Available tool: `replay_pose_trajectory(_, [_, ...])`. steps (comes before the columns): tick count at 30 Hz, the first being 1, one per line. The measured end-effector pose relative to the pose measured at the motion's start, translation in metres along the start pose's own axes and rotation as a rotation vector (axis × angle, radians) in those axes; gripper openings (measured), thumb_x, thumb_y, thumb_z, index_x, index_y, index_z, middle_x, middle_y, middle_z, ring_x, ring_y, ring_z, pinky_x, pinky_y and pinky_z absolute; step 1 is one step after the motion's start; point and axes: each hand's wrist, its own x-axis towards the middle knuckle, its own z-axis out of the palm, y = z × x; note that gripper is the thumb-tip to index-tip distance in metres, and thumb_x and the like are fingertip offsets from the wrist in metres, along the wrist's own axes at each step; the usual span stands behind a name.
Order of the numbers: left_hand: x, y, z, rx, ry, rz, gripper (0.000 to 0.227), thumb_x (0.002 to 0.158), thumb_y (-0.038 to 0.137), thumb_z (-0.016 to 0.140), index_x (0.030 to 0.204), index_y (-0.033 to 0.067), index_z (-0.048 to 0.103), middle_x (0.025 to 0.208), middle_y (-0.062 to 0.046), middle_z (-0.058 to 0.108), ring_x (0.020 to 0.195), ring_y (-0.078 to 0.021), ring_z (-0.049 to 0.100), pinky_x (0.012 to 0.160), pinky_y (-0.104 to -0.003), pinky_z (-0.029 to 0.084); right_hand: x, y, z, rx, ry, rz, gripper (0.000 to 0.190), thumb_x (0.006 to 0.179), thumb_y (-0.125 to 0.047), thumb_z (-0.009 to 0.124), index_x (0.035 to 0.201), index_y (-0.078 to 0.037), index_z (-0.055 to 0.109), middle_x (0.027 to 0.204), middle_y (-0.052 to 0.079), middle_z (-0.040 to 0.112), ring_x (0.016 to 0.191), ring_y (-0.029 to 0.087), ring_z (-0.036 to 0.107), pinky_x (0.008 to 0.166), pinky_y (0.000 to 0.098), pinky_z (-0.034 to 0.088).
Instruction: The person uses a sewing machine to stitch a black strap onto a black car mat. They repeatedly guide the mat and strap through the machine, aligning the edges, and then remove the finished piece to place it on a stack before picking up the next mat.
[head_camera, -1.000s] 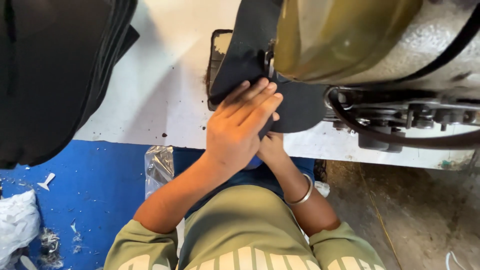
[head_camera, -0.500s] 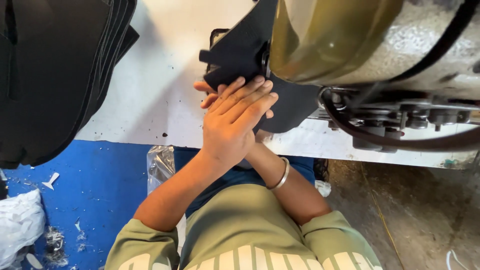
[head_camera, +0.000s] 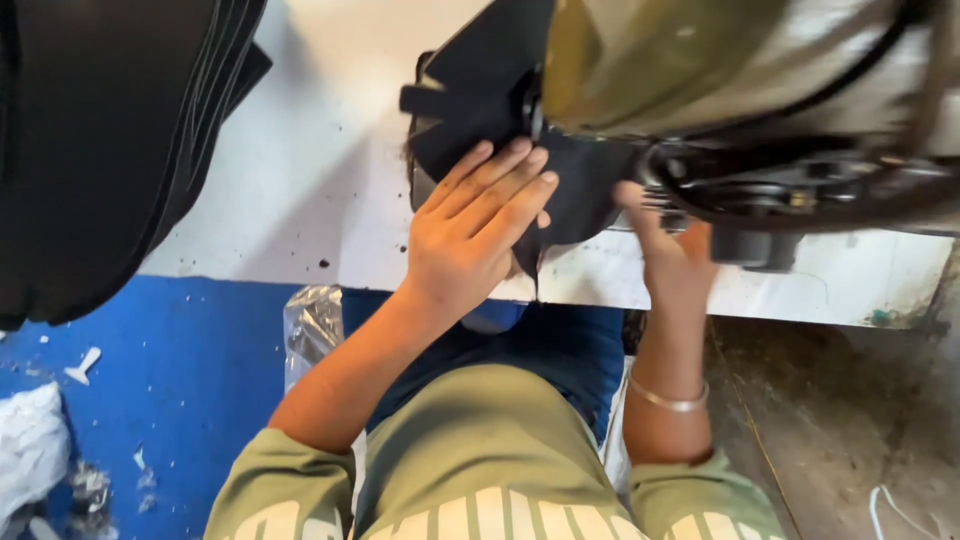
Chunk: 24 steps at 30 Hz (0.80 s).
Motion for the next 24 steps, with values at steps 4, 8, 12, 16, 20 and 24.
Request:
replay_pose_trajectory(4, [-0.006,0.01,0.004,-0.023,0.07,-0.041,0.026,0.099,0.005,0.075,0.124,0.0037,0.068,0.128,-0.012,0.071,0.129,-0.0262,0.066,0.118,-0.042,0.049,0.035,0.0,0.007,-0.207,-0.145,-0.054,0.033,0.094,-0.002,0.086,0.12,0.003,0.066,0.116,0.009,0.066,0.108,0.021,0.061,0.098,0.0362,0.053])
replay_pose_trajectory(8, [-0.008,0.01,0.001,0.006,0.088,-0.066,0.023,0.099,0.006,0.076,0.121,0.0029,0.069,0.125,-0.011,0.072,0.126,-0.0267,0.068,0.115,-0.043,0.05,0.017,0.023,0.026,-0.012,-0.154,0.012,0.035,0.091,0.001,0.086,0.123,0.0,0.072,0.124,0.009,0.07,0.117,0.022,0.064,0.109,0.0363,0.051])
replay_pose_trajectory(12, [-0.003,0.009,0.005,0.004,0.082,-0.058,0.021,0.1,0.005,0.074,0.121,0.0026,0.069,0.124,-0.011,0.072,0.126,-0.0267,0.067,0.116,-0.043,0.05,0.0,0.04,0.048,0.456,0.019,0.142,0.035,0.087,0.005,0.084,0.119,0.0,0.07,0.118,0.006,0.068,0.11,0.017,0.066,0.1,0.0305,0.054])
replay_pose_trajectory(16, [-0.002,0.003,0.004,0.056,0.078,-0.045,0.019,0.102,0.006,0.072,0.121,0.0024,0.069,0.125,-0.012,0.072,0.127,-0.0274,0.067,0.117,-0.043,0.049,-0.016,0.051,0.066,0.279,0.001,-0.079,0.036,0.092,0.011,0.082,0.124,0.001,0.07,0.115,0.004,0.068,0.099,0.012,0.063,0.091,0.0236,0.051])
replay_pose_trajectory(20, [-0.002,-0.001,0.006,0.052,0.046,-0.057,0.021,0.101,0.005,0.069,0.121,0.0015,0.069,0.127,-0.012,0.071,0.128,-0.0273,0.066,0.118,-0.044,0.048,-0.035,0.06,0.083,0.305,0.054,0.02,0.032,0.1,0.002,0.074,0.132,0.003,0.068,0.121,0.007,0.068,0.113,0.015,0.064,0.103,0.0281,0.051])
replay_pose_trajectory(24, [-0.004,-0.009,0.011,0.023,0.049,-0.059,0.022,0.098,0.001,0.069,0.12,0.0025,0.07,0.128,-0.01,0.071,0.13,-0.0262,0.066,0.119,-0.044,0.047,-0.042,0.064,0.089,0.587,-0.008,0.175,0.038,0.107,-0.011,0.061,0.143,0.002,0.058,0.142,0.013,0.064,0.129,0.017,0.062,0.114,0.0306,0.048])
